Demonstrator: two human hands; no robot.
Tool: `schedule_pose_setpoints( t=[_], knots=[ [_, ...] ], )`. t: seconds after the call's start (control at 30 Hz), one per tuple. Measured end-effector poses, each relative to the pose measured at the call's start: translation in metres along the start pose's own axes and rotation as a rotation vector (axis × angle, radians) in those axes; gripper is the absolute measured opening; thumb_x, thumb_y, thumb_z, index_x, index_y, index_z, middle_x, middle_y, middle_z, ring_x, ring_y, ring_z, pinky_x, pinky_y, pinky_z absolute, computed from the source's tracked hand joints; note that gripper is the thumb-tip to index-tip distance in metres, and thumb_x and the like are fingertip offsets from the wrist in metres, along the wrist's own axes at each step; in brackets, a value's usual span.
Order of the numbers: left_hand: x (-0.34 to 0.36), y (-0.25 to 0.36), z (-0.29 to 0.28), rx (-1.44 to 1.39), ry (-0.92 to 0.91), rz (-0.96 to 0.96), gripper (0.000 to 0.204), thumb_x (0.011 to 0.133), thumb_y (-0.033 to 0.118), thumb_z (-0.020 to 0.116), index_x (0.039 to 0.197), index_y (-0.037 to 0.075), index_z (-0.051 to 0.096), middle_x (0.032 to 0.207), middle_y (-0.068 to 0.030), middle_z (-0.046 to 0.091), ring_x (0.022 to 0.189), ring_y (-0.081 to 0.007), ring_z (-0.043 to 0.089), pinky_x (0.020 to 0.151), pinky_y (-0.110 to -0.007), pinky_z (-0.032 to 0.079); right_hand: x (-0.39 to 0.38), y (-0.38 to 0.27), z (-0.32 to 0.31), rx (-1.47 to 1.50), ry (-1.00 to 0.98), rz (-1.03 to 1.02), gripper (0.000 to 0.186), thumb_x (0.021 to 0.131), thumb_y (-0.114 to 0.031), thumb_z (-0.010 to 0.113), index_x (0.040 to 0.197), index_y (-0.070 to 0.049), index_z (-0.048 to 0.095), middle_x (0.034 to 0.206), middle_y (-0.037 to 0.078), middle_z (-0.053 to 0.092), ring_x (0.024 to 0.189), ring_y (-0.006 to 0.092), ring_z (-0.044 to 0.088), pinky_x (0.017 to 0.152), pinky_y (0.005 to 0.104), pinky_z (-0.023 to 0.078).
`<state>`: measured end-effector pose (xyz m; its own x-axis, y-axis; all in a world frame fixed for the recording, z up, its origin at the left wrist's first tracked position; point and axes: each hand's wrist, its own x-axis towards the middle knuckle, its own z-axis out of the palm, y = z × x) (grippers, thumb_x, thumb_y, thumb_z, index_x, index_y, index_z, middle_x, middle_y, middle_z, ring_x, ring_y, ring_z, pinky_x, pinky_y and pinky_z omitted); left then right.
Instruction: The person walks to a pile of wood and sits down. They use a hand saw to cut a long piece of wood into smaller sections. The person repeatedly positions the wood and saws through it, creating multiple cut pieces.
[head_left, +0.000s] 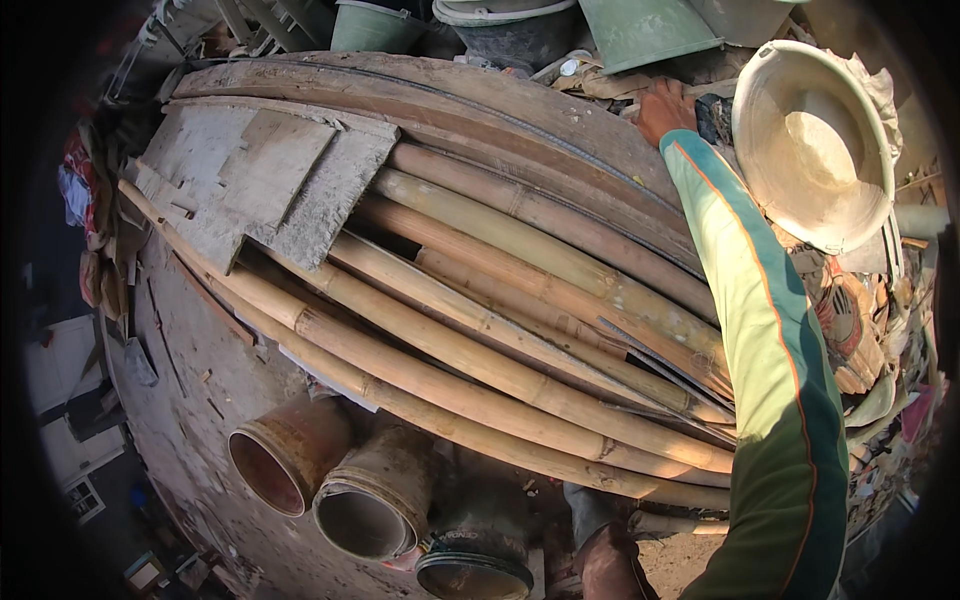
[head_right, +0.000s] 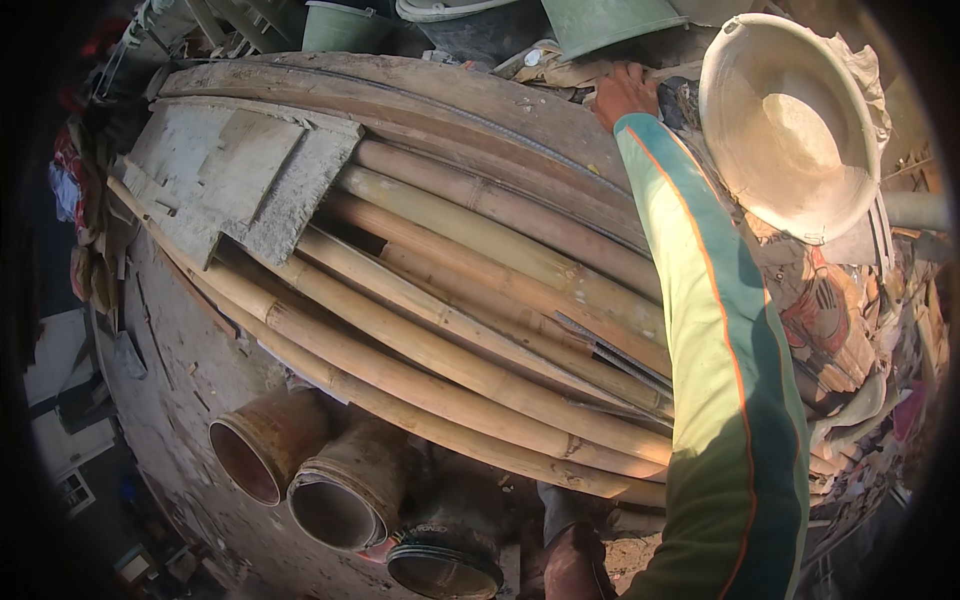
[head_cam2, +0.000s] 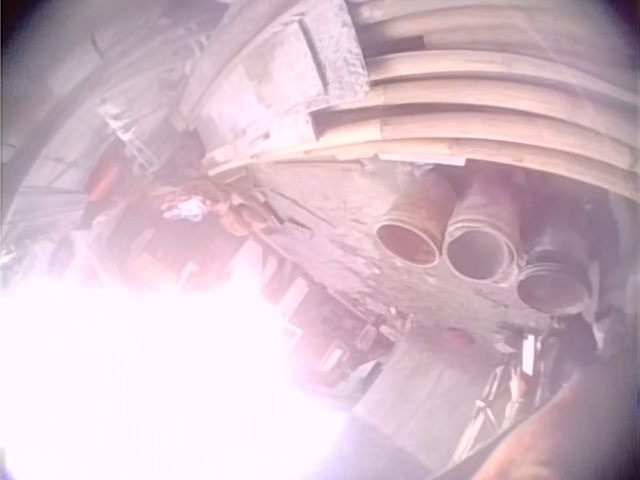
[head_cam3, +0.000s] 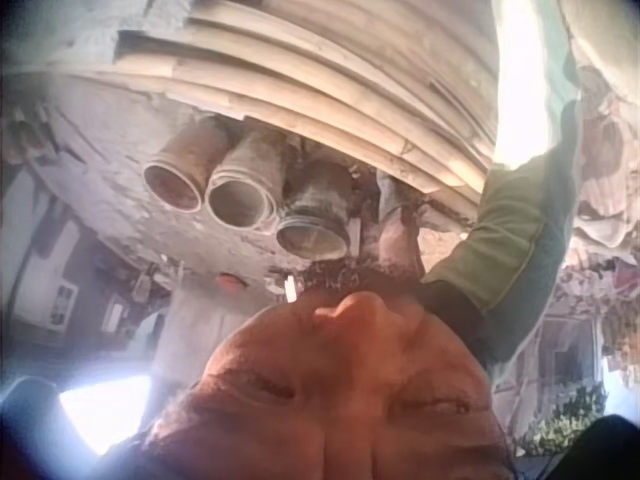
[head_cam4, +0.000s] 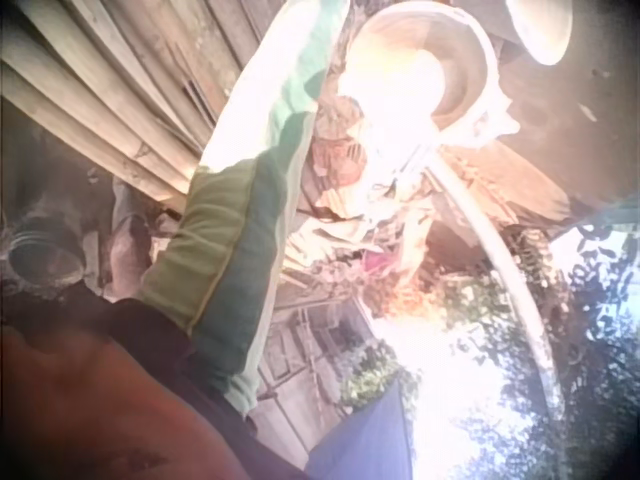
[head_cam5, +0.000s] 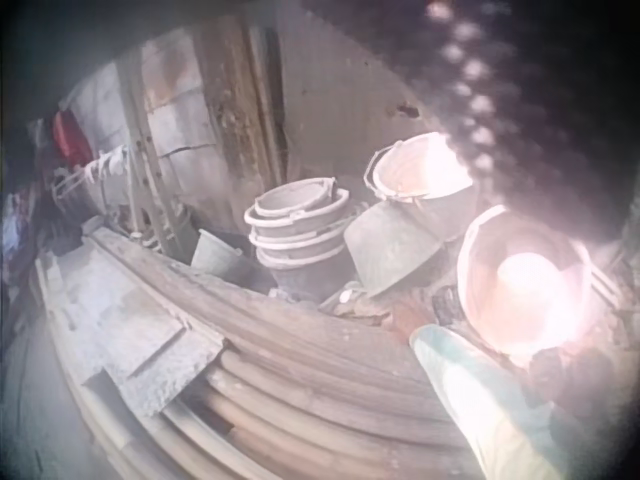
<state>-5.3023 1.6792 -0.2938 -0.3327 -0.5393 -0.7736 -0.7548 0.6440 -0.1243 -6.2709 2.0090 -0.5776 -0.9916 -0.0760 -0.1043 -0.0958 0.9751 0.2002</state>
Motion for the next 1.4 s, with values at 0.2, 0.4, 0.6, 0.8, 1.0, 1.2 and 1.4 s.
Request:
schedule_pose_setpoints(
  t=[0.2,0.4,0.6,0.8,1.0,1.2,1.4],
  knots=[
    [-0.009,-0.015,0.005,-0.003,0.035,0.006,0.083,0.085,0.047,0.074,0.140,-0.010,0.053,0.137,-0.0407,0.057,0.128,-0.0574,0.055,0.108,-0.058,0.048,-0.057,0.023,-0.009,0.215,0.295,-0.252,0.049,0.091,-0.033,0.078,0.131,-0.012,0.059,0.142,0.012,0.060,0.139,0.0296,0.052,0.108,0.0508,0.047],
    [-0.024,-0.039,0.023,-0.015,0.097,0.026,0.078,0.087,0.045,0.071,0.140,-0.009,0.054,0.137,-0.0404,0.058,0.127,-0.0573,0.056,0.107,-0.059,0.049,-0.229,0.080,-0.121,0.700,0.533,-0.817,0.065,0.079,-0.016,0.084,0.130,-0.013,0.044,0.141,0.015,0.058,0.142,0.0437,0.049,0.112,0.0570,0.046],
    [-0.046,-0.083,0.026,0.046,0.183,0.115,0.074,0.088,0.043,0.068,0.140,-0.008,0.054,0.136,-0.0401,0.058,0.125,-0.0571,0.057,0.105,-0.059,0.051,-0.345,0.130,-0.161,0.684,0.308,-0.850,0.067,0.065,-0.009,0.080,0.123,-0.015,0.048,0.145,0.012,0.052,0.144,0.0389,0.047,0.115,0.0571,0.047],
    [-0.019,0.053,-0.083,-0.128,0.130,0.035,0.068,0.059,0.029,0.094,0.113,-0.002,0.068,0.108,-0.0183,0.061,0.096,-0.0402,0.062,0.086,-0.051,0.053,-0.398,0.114,-0.208,1.498,0.441,-0.348,0.034,0.106,-0.018,0.064,0.131,-0.008,0.044,0.142,0.025,0.055,0.146,0.0395,0.048,0.113,0.0570,0.048],
    [0.028,0.120,-0.189,-0.402,0.081,0.433,0.060,0.069,0.036,0.091,0.108,-0.003,0.066,0.101,-0.0200,0.066,0.095,-0.0422,0.065,0.083,-0.052,0.054,-0.440,0.120,-0.260,2.262,0.142,0.603,0.038,0.111,-0.031,0.058,0.140,-0.007,0.053,0.122,0.022,0.072,0.105,0.0340,0.075,0.079,0.0391,0.065],
    [0.079,0.146,-0.251,-1.106,-0.572,0.128,0.070,0.080,0.050,0.091,0.127,0.004,0.068,0.095,-0.0073,0.070,0.080,-0.0233,0.071,0.073,-0.037,0.060,-0.501,0.049,-0.306,2.234,-0.437,0.557,0.044,0.105,-0.036,0.069,0.139,-0.008,0.061,0.107,0.009,0.071,0.093,0.0214,0.074,0.079,0.0386,0.064],
    [0.082,0.148,-0.248,-1.351,-0.962,0.359,0.089,0.086,0.061,0.082,0.146,0.001,0.055,0.107,-0.0132,0.068,0.093,-0.0274,0.069,0.081,-0.045,0.061,-0.577,-0.090,-0.356,2.122,-0.750,0.300,0.048,0.104,-0.037,0.072,0.136,-0.005,0.060,0.093,0.010,0.075,0.076,0.0186,0.075,0.065,0.0316,0.061]
  ],
)
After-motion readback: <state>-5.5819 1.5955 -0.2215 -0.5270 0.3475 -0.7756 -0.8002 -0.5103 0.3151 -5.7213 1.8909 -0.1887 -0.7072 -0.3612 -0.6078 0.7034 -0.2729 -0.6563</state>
